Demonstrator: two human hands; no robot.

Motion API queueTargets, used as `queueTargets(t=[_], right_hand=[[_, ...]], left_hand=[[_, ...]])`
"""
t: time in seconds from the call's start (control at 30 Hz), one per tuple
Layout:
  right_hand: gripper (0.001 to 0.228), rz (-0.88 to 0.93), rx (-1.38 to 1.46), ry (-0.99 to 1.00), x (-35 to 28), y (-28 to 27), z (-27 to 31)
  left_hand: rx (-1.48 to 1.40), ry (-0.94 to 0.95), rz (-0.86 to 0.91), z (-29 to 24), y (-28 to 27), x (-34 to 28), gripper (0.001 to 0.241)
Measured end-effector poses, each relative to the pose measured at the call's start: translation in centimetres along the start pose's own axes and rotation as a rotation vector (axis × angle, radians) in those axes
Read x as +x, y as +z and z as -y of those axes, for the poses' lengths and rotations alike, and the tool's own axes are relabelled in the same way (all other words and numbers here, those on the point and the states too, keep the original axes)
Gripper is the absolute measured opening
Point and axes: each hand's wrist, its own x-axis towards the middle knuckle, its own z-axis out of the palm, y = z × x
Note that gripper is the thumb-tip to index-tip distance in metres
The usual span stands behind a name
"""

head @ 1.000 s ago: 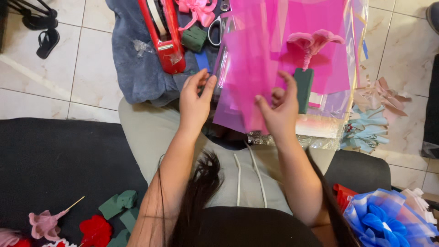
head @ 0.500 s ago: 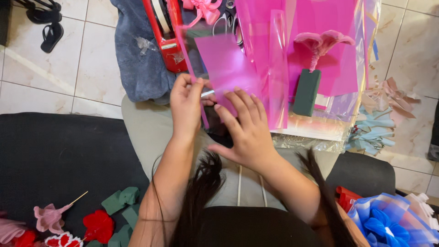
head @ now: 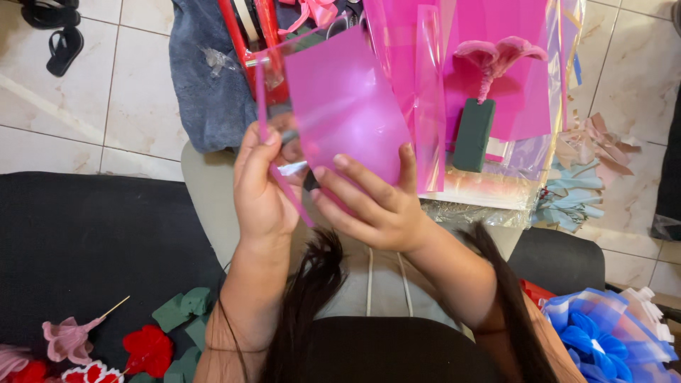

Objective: The person cuts a pink plastic sheet with scissors, rolls the sheet, and places it around a pink flower held in a foam block.

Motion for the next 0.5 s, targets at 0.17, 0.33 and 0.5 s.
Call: queueTargets(t=[0.17,0.33,0.5], right_hand=[[0.021,-0.144,0.244,0.005,-1.2,-1.2,1.7],[0.016,-0.17,0.292,0.045,-1.5,-0.8,3.7],[0.017,-0.127,0.322,0.081,-1.8,-2.6,3.7]], left_hand=[[-0.155,0.069,0.19,-1.6,2.4,0.0,0.024],[-0.306,-0.018,0.227,-2.3,3.1,0.5,0.069],[-0.466,-0.121,0.262,-2.3,3.6,0.7,0.117]])
